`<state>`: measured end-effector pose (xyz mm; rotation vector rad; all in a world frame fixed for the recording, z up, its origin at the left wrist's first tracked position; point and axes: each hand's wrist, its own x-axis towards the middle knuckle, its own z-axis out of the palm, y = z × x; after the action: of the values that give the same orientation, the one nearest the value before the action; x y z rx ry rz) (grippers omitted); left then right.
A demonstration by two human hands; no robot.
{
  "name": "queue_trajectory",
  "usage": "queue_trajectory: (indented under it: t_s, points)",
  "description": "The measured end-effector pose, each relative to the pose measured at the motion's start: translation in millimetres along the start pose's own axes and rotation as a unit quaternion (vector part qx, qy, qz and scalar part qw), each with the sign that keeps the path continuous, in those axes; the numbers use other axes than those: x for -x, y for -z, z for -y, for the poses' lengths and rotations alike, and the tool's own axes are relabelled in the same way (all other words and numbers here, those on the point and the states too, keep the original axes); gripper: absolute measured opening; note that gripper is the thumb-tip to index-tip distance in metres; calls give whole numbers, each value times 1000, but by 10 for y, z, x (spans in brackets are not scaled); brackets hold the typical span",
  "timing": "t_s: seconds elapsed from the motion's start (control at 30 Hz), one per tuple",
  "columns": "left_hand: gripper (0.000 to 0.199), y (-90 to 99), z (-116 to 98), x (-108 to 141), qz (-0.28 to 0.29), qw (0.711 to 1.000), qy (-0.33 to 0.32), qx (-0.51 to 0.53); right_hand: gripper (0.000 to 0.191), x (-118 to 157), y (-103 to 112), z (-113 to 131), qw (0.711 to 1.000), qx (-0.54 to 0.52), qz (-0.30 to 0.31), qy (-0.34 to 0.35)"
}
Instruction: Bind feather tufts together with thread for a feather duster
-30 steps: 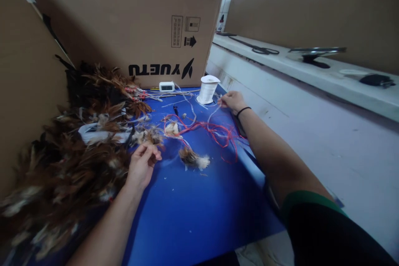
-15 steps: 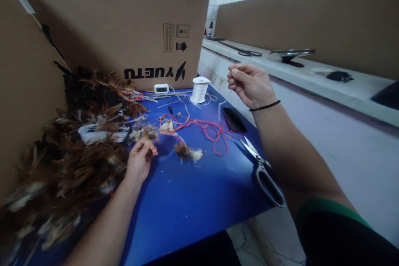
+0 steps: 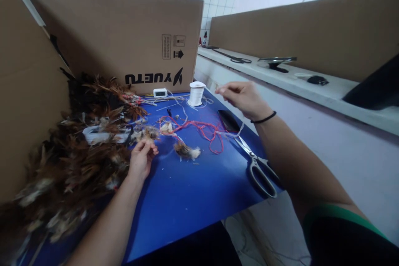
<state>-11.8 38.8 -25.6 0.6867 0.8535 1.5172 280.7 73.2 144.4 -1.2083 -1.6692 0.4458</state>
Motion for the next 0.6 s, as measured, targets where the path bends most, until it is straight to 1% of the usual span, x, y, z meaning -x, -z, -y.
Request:
queue_trajectory:
  t_s: [0.1, 0.17, 0.23, 0.33, 0.4, 0.5, 0.6]
  points:
    - [36, -4, 12, 6, 1, 1000, 2, -1, 22, 243, -222, 13, 994, 41, 96, 17]
    - [36, -12, 20, 12, 3, 1000, 7, -2, 27, 420, -401, 13, 989, 47, 133, 32]
    - [35, -25, 24, 26, 7, 1000, 12, -4, 30, 588, -588, 7, 985, 56, 163, 29]
    - [36, -58, 19, 67, 24, 1000, 17, -8, 28, 786, -850, -14, 984, 58, 168, 19]
    - [37, -85, 13, 105, 42, 999, 25, -13, 27, 869, -1000, -44, 985, 47, 166, 6]
    - [36, -129, 6, 164, 65, 997, 37, -22, 24, 930, -1182, -121, 986, 21, 162, -26]
    - [36, -166, 7, 208, 71, 996, 50, -27, 22, 954, -1303, -215, 986, 0, 162, -48]
